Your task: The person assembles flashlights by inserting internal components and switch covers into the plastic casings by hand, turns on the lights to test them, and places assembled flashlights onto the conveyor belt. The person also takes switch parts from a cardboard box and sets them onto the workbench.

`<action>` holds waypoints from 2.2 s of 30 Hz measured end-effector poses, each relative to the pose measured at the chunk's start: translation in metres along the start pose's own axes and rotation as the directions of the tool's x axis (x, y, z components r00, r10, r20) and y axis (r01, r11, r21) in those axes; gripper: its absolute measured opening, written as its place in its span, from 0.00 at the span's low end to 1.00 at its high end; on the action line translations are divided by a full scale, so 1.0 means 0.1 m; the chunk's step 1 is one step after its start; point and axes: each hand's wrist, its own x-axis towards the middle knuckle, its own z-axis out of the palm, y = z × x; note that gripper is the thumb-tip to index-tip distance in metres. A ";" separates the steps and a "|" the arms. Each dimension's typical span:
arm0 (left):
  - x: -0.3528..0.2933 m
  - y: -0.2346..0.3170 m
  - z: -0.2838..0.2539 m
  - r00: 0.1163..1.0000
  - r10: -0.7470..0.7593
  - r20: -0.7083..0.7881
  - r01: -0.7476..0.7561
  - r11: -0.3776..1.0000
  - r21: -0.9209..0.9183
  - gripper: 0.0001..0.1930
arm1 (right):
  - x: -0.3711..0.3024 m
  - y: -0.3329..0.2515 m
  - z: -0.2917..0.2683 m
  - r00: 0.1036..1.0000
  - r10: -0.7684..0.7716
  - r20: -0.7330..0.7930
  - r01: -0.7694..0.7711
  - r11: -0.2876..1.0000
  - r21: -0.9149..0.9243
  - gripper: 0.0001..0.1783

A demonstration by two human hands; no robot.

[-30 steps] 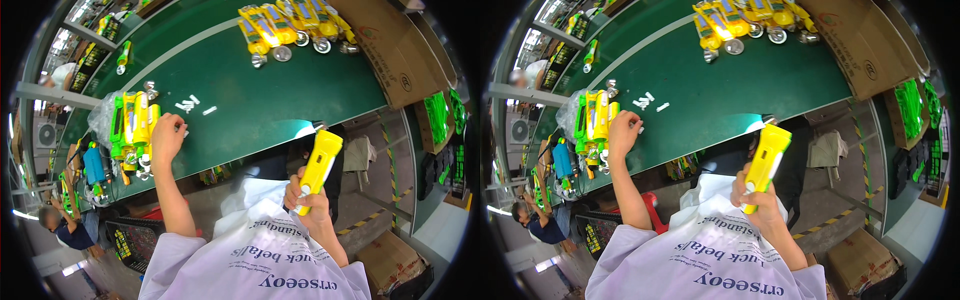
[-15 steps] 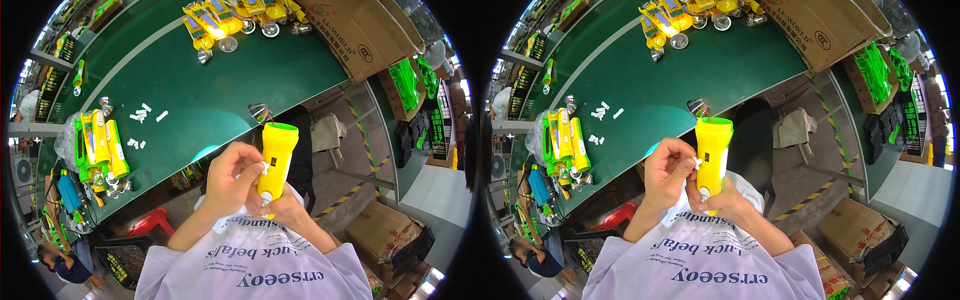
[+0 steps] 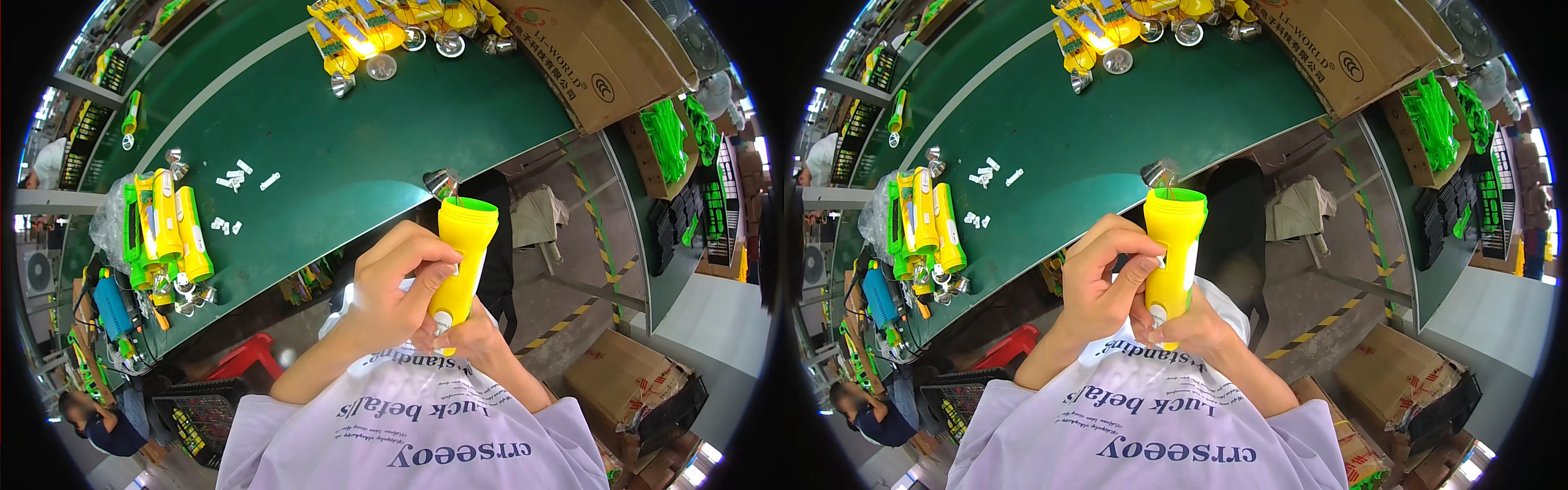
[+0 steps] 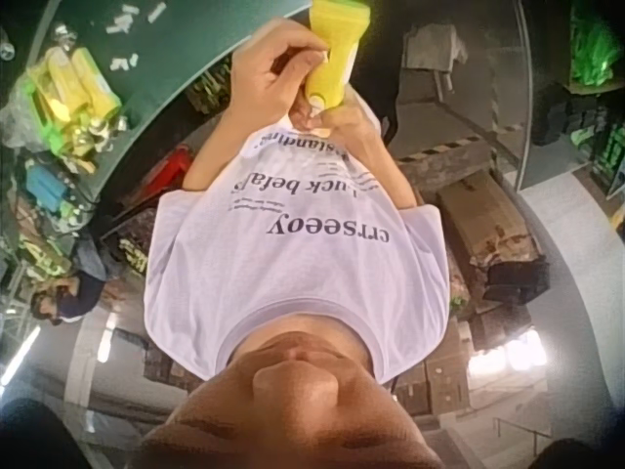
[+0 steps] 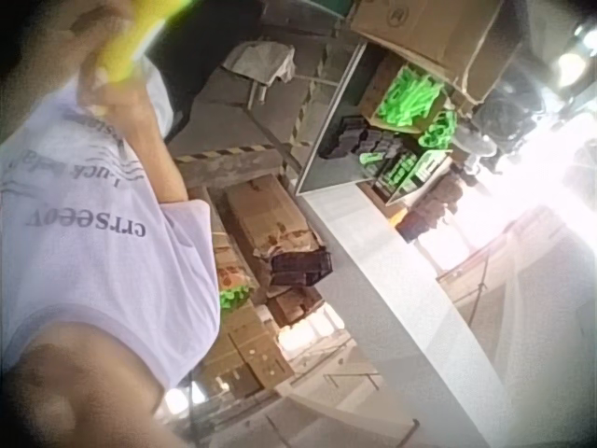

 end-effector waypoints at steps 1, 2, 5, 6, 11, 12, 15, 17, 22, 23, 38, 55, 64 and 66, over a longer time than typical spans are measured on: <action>0.00 0.00 0.01 1.000 0.000 0.001 0.000 1.000 -0.001 0.05 | 0.00 0.00 0.00 1.000 -0.007 -0.002 0.007 1.000 -0.006 0.23; 0.00 0.01 0.02 1.000 0.005 -0.013 -0.005 1.000 0.005 0.05 | -0.01 0.00 -0.01 1.000 -0.014 -0.005 0.014 1.000 -0.013 0.23; -0.03 -0.02 0.07 0.996 -0.063 -0.059 0.059 0.996 -0.071 0.05 | -0.02 -0.02 0.05 0.997 -0.031 -0.067 0.030 0.999 -0.023 0.22; -0.05 -0.03 0.08 0.987 -0.138 -0.085 0.124 0.980 -0.153 0.06 | -0.02 -0.01 0.04 0.997 -0.032 -0.068 0.031 0.999 -0.022 0.22; -0.02 -0.05 0.02 0.999 -0.040 -0.035 0.040 0.999 -0.002 0.08 | -0.02 -0.02 0.03 1.000 -0.028 -0.009 0.027 0.998 -0.049 0.20; -0.02 -0.05 0.02 0.997 -0.058 -0.042 0.057 0.998 -0.020 0.08 | -0.02 -0.02 0.04 1.000 -0.027 -0.009 0.026 0.998 -0.048 0.20; 0.01 -0.07 0.04 0.993 -0.035 -0.117 0.031 0.999 -0.042 0.07 | -0.02 -0.03 0.05 0.999 -0.044 -0.025 0.042 0.996 -0.073 0.23; 0.05 -0.07 -0.03 0.995 0.037 -0.095 -0.032 0.998 0.053 0.07 | -0.03 -0.03 0.05 0.998 -0.031 -0.047 0.027 0.997 -0.075 0.27; 0.06 0.01 -0.07 0.996 0.057 -0.070 -0.043 0.982 0.182 0.08 | -0.04 -0.06 0.08 0.998 -0.004 -0.055 -0.001 0.996 -0.089 0.29; 0.04 -0.01 -0.08 0.997 0.063 -0.044 -0.052 0.977 0.207 0.09 | -0.05 -0.06 0.08 0.998 -0.002 -0.057 -0.004 0.994 -0.106 0.28; -0.01 -0.24 -0.08 0.963 -0.192 0.189 0.252 0.891 -0.379 0.37 | -0.10 -0.04 0.22 0.993 0.097 -0.069 -0.098 0.995 -0.009 0.22; -0.12 -0.13 0.14 0.855 -0.475 0.211 0.510 0.688 -0.516 0.20 | -0.08 -0.05 0.28 0.987 0.027 -0.160 -0.029 1.000 -0.011 0.22; -0.10 -0.18 0.23 0.835 -0.497 0.235 0.542 0.672 -0.504 0.21 | -0.09 -0.07 0.23 0.982 -0.001 -0.190 0.003 1.000 0.012 0.24; -0.10 -0.20 0.23 0.831 -0.498 0.249 0.551 0.674 -0.493 0.21 | -0.09 -0.06 0.23 0.979 -0.003 -0.202 0.008 1.000 0.026 0.24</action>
